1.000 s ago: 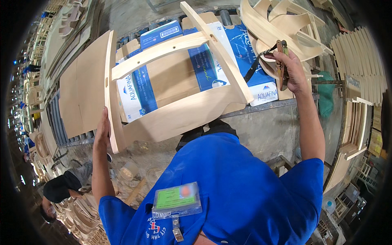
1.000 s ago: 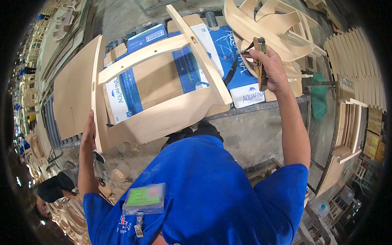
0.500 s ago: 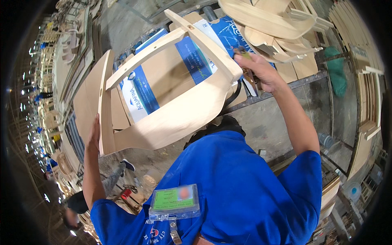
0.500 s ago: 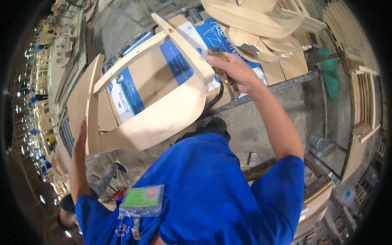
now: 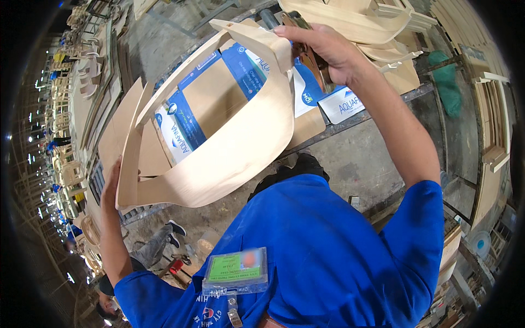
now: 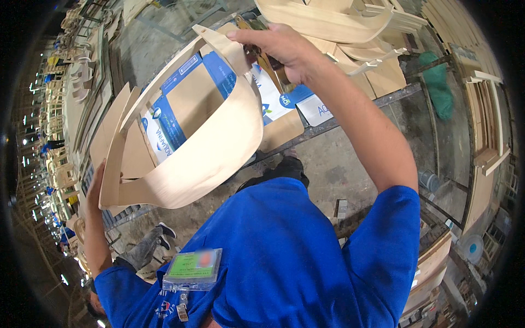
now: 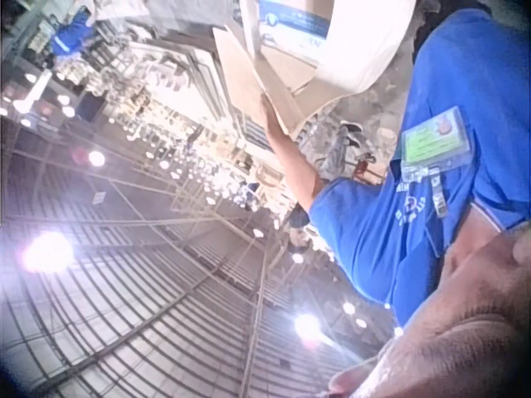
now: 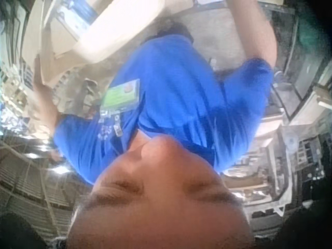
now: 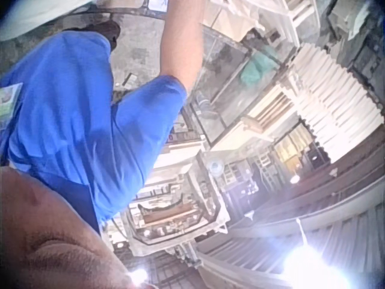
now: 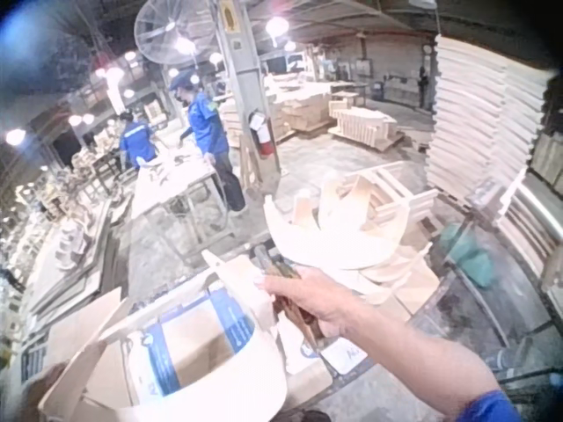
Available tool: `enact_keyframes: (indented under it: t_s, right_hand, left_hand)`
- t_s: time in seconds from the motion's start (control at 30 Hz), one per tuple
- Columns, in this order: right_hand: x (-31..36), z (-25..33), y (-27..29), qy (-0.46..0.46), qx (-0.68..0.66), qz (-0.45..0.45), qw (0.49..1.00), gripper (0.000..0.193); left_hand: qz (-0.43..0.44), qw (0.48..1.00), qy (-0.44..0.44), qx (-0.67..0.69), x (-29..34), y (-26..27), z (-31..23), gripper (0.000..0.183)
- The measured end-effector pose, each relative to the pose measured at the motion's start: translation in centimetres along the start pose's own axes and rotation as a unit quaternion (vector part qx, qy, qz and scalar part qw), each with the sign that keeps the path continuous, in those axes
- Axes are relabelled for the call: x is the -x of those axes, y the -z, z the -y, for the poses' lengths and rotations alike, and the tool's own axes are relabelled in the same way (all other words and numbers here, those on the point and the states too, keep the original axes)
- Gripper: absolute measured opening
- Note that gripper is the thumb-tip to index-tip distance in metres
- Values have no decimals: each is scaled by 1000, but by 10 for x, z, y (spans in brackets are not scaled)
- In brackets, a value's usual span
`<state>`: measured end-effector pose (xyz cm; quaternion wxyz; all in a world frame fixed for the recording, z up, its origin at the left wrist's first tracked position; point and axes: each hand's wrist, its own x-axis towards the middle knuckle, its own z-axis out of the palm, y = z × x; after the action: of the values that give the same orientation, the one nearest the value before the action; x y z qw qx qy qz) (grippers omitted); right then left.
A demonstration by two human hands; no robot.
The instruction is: The person assembles a wooden chair by inserting dowels into pre-drilled holes and joining the backrest to the frame. They then move the chair to a conveyor, place it on cardboard, and secure it with a strap.
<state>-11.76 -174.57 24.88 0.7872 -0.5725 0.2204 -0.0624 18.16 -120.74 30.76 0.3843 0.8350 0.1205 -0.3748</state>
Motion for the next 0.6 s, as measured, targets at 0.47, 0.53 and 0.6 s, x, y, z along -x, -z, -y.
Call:
enact_keyframes:
  t_s: [0.47,0.53,0.6]
  right_hand:
    - [-28,36,-7,-87,-84,24,992,41]
    - [-38,51,-14,-73,-128,23,989,33]
    - [-41,73,-29,-76,-149,46,985,29]
  left_hand:
    - [-5,997,-14,-80,9,14,-49,49]
    - [2,988,-73,-133,21,21,-60,41]
    - [17,965,-142,-222,32,28,-72,25]
